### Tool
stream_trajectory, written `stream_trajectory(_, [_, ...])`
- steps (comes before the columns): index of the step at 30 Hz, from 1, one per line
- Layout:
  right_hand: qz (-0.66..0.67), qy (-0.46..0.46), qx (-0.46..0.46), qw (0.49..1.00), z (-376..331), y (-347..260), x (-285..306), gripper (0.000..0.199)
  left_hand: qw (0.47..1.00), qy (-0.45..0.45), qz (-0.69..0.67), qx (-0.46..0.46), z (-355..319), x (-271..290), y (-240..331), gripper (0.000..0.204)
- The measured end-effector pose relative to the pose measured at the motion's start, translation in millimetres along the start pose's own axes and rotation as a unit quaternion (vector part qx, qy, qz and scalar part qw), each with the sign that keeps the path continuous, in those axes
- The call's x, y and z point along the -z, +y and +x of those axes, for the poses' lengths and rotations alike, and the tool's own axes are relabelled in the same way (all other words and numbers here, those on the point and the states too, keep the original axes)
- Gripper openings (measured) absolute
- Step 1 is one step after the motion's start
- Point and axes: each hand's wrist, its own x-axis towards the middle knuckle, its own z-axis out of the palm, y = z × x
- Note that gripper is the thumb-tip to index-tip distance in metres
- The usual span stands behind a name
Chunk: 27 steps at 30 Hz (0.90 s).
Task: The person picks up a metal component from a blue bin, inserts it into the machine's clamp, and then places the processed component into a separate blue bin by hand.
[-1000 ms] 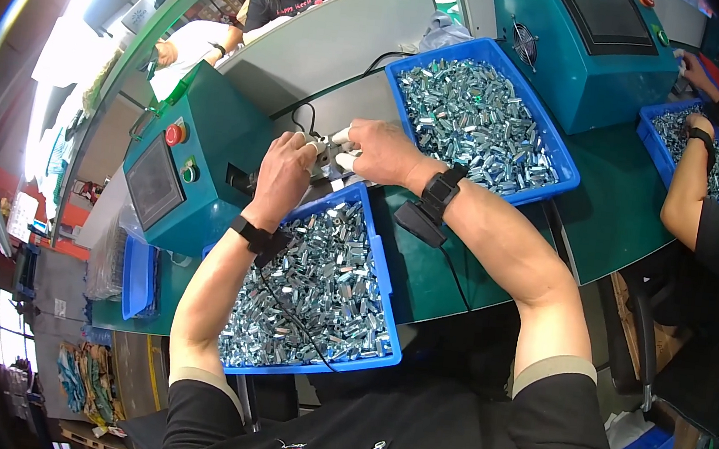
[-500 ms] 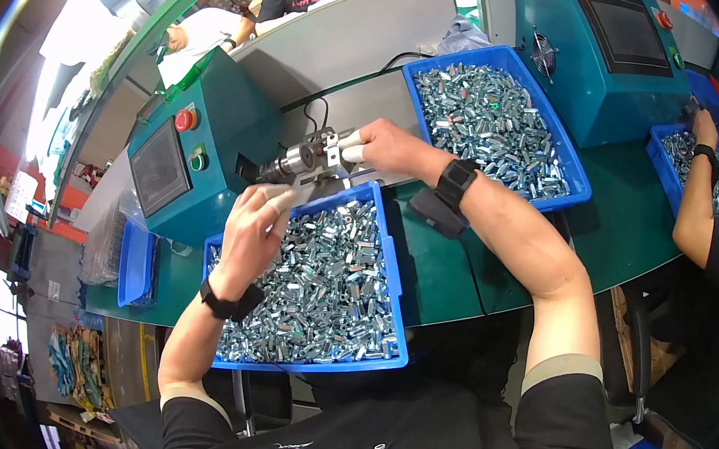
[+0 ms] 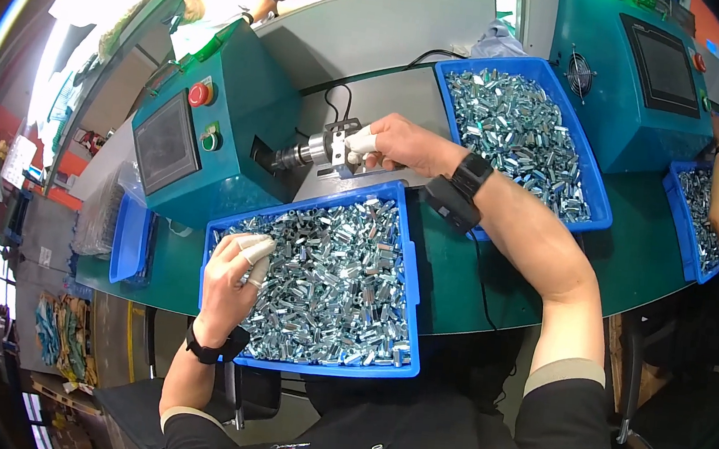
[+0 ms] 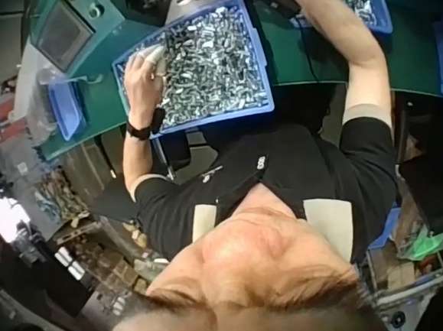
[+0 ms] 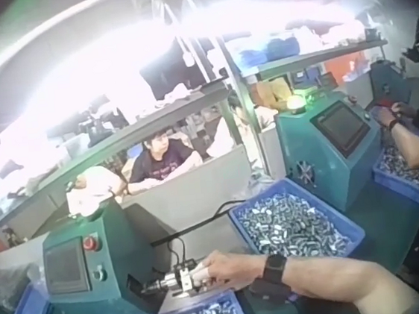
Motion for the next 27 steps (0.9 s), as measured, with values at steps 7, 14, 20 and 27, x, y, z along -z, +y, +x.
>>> stream_trajectory(7, [0.023,0.010,0.034,0.999,-5.4,5.8,-14.0,0.037,0.999,-0.018,-0.020,0.023,-1.6,-7.8,-3.3,0.028])
stream_trajectory(14, [0.028,0.007,0.017,0.999,-10.4,0.4,-17.5,0.043,0.999,-0.034,-0.026,0.029,-1.5,-14.2,-2.8,0.026])
stream_trajectory(20, [0.025,0.009,0.017,1.000,-9.5,1.3,-20.4,0.044,0.996,-0.070,-0.036,0.029,3.7,-21.9,-2.6,0.025])
stream_trajectory(27, [0.002,0.030,0.030,0.999,-8.3,2.3,-16.9,0.044,0.991,-0.132,-0.029,0.028,7.7,-33.6,-0.4,0.029])
